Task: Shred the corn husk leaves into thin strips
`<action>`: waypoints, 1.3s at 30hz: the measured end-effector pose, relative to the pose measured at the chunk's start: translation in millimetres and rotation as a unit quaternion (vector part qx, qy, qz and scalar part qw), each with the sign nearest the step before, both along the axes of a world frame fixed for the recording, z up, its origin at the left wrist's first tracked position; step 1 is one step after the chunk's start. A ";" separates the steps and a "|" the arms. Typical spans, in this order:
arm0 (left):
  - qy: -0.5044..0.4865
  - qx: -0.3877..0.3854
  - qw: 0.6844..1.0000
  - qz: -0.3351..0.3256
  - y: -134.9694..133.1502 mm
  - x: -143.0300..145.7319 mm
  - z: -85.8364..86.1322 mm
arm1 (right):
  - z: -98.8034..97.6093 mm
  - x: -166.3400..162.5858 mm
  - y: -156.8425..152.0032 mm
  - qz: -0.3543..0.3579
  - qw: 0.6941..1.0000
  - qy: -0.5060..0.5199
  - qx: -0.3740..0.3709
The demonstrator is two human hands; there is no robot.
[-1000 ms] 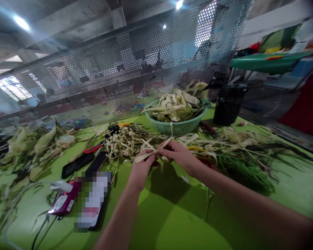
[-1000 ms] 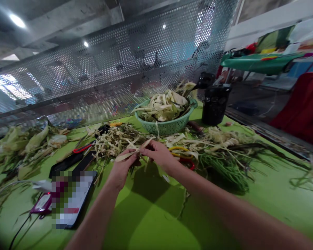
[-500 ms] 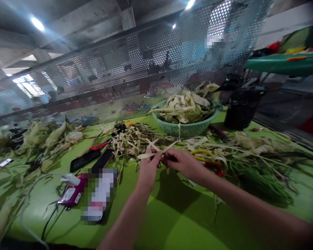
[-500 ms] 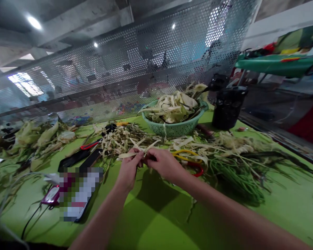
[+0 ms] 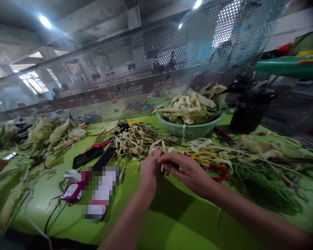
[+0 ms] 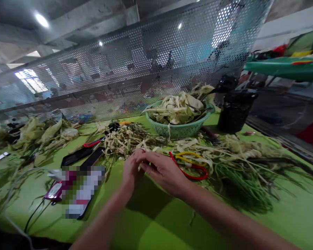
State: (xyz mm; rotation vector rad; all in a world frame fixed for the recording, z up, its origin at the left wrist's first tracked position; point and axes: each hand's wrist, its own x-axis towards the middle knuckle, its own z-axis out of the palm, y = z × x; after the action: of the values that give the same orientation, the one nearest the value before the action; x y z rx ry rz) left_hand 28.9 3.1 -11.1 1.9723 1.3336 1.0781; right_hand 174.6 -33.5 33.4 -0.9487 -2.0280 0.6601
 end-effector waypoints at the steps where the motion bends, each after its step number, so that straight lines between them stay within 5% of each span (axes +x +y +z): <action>1: 0.031 0.019 0.999 0.009 0.3 -1.0 0.4 | 1.0 0.3 -0.5 -0.003 1.000 -0.009 0.001; 5: 0.018 0.045 0.998 0.028 -0.3 -3.8 3.6 | -1.0 1.9 1.1 -0.031 0.999 -0.025 0.016; 10: -0.174 -0.018 0.984 -0.014 1.7 -2.1 8.0 | -8.4 3.0 9.3 -0.052 0.997 0.060 0.013; 17: -0.311 -0.168 0.932 -0.081 4.8 1.2 11.4 | -11.1 13.4 19.4 -0.121 0.990 0.067 0.022; 26: -0.446 -0.303 0.827 -0.158 -3.5 -0.9 20.4 | -12.4 16.6 21.5 -0.149 0.986 0.040 0.065; 39: -0.442 -0.307 0.837 -0.101 1.7 -1.6 16.7 | -14.2 18.3 21.5 -0.099 0.977 -0.067 0.174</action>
State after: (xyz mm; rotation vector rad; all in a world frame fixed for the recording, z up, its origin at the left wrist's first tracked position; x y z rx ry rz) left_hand 27.4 4.8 5.6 0.8978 0.7686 1.0645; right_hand 192.9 -12.0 19.1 -0.9853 -2.0427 0.1273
